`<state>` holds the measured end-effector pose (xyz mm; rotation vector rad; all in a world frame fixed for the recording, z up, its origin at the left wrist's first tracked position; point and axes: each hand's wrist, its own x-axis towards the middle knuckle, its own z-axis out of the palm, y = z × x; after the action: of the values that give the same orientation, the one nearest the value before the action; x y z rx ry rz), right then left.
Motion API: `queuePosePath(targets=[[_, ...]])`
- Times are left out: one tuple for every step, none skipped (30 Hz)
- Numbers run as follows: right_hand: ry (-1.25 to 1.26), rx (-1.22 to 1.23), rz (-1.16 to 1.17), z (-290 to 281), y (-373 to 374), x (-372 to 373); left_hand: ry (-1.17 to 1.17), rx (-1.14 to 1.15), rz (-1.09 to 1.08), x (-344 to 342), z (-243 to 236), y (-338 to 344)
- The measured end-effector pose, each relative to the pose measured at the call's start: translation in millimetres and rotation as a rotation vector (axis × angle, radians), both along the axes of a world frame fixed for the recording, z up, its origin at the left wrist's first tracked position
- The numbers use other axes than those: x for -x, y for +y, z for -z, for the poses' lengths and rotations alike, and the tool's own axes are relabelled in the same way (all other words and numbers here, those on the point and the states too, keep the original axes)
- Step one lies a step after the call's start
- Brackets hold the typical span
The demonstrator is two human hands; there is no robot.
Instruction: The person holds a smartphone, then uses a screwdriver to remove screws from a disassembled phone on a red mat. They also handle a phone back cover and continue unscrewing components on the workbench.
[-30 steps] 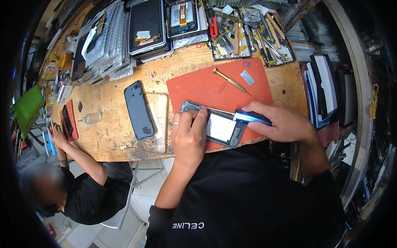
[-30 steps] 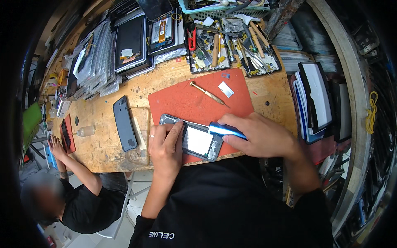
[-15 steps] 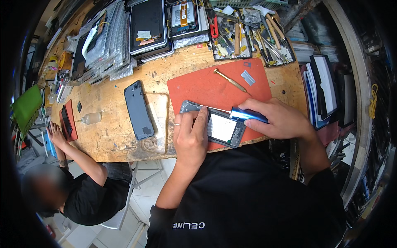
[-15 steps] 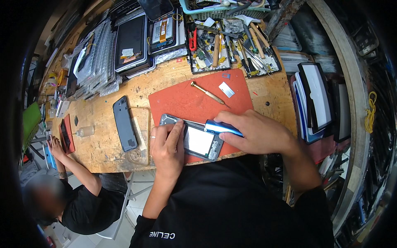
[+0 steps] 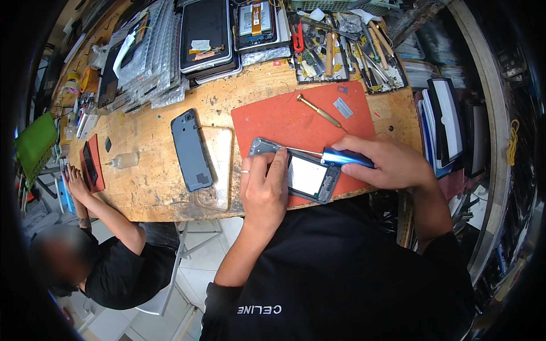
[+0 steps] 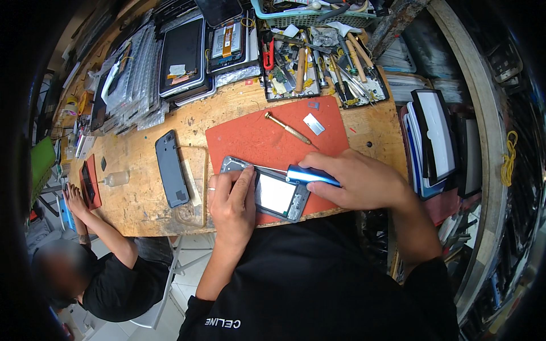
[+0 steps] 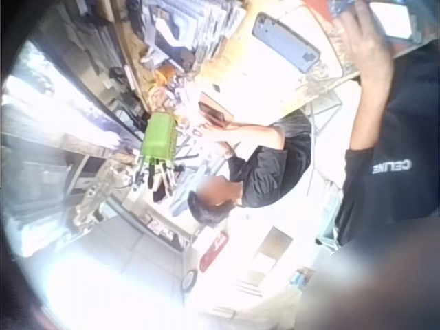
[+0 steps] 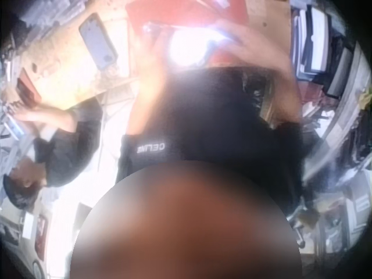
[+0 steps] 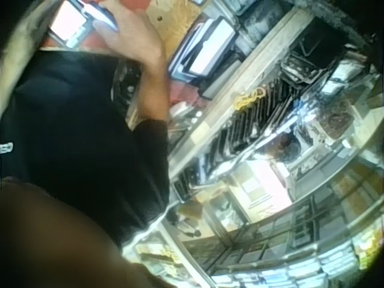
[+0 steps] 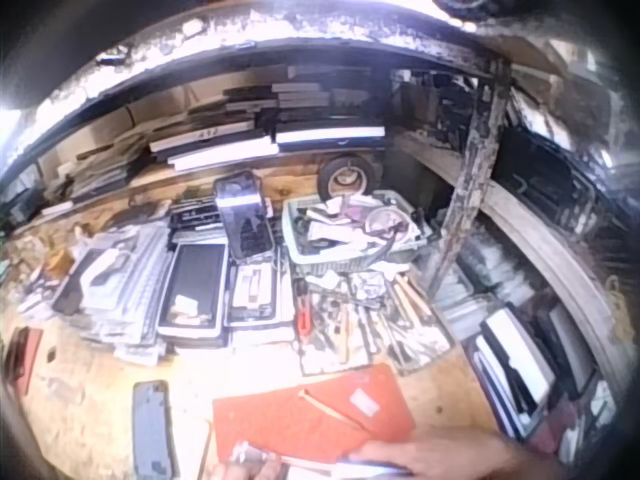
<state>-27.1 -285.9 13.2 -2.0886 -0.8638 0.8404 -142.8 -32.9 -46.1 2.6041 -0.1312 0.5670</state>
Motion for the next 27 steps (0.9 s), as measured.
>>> queuePosePath(targets=[[0.006, 0.005, -0.007, 0, 1, 0, 0.0, 0.001, -0.002, 0, 0, 0], [0.011, 0.01, -0.012, 1, 2, -1, -0.011, 0.007, -0.011, -1, 1, -1], [0.017, 0.014, -0.017, 1, 3, -1, -0.022, 0.012, -0.02, -1, 1, -1], [0.026, 0.005, -0.009, 1, 4, -1, -0.026, 0.027, -0.03, -2, 2, -2], [0.035, -0.005, -0.001, 1, 4, -1, -0.031, 0.017, -0.029, -2, 2, -2], [0.044, -0.015, 0.006, 1, 5, -1, -0.03, 0.016, -0.03, -2, 2, -2], [0.042, -0.005, -0.002, 1, 5, -1, -0.021, 0.024, -0.034, -1, 2, -2], [0.04, 0.005, -0.011, 1, 5, -1, -0.024, 0.008, -0.028, -1, 2, -1], [0.038, 0.015, -0.02, 1, 5, -2, -0.019, 0.002, -0.024, -1, 2, -1], [0.035, 0.007, -0.022, 2, 5, -2, -0.014, -0.004, -0.019, 0, 2, -2], [0.032, 0.0, -0.024, 2, 6, -2, -0.028, -0.001, -0.026, -1, 3, -2], [0.041, 0.007, -0.021, 3, 7, -3, -0.042, 0.002, -0.032, -2, 4, -2], [0.022, 0.0, -0.027, 3, 7, -3, -0.044, 0.014, -0.04, -2, 4, -2], [0.015, 0.006, -0.027, 3, 7, -3, -0.054, 0.008, -0.045, -2, 4, -3], [0.019, 0.025, -0.026, 3, 7, -4, -0.053, 0.011, -0.052, -2, 4, -3], [0.014, 0.018, -0.027, 3, 8, -4, -0.044, 0.025, -0.061, -2, 4, -3], [0.02, 0.024, -0.027, 3, 8, -4, -0.053, 0.014, -0.061, -3, 4, -4], [0.023, 0.016, -0.025, 2, 9, -5, -0.056, 0.013, -0.062, -3, 4, -4], [0.024, 0.021, -0.023, 2, 10, -4, -0.052, 0.022, -0.067, -3, 4, -4], [0.024, 0.014, -0.019, 1, 11, -4, -0.067, 0.016, -0.065, -3, 5, -3], [0.026, 0.004, -0.017, 0, 12, -4, -0.075, 0.02, -0.065, -3, 5, -4], [0.033, 0.007, -0.011, 0, 13, -4, -0.077, 0.034, -0.066, -4, 6, -3], [0.042, 0.009, -0.007, -1, 14, -4, -0.083, 0.031, -0.069, -4, 6, -4], [0.052, 0.008, -0.003, -1, 14, -4, -0.083, 0.037, -0.072, -4, 6, -4], [0.053, 0.01, -0.001, -1, 14, -4, -0.076, 0.054, -0.076, -4, 7, -4], [0.054, 0.01, 0.001, -2, 15, -4, -0.087, 0.043, -0.072, -5, 7, -3], [0.055, 0.009, 0.002, -2, 15, -4, -0.091, 0.042, -0.069, -5, 7, -3]])
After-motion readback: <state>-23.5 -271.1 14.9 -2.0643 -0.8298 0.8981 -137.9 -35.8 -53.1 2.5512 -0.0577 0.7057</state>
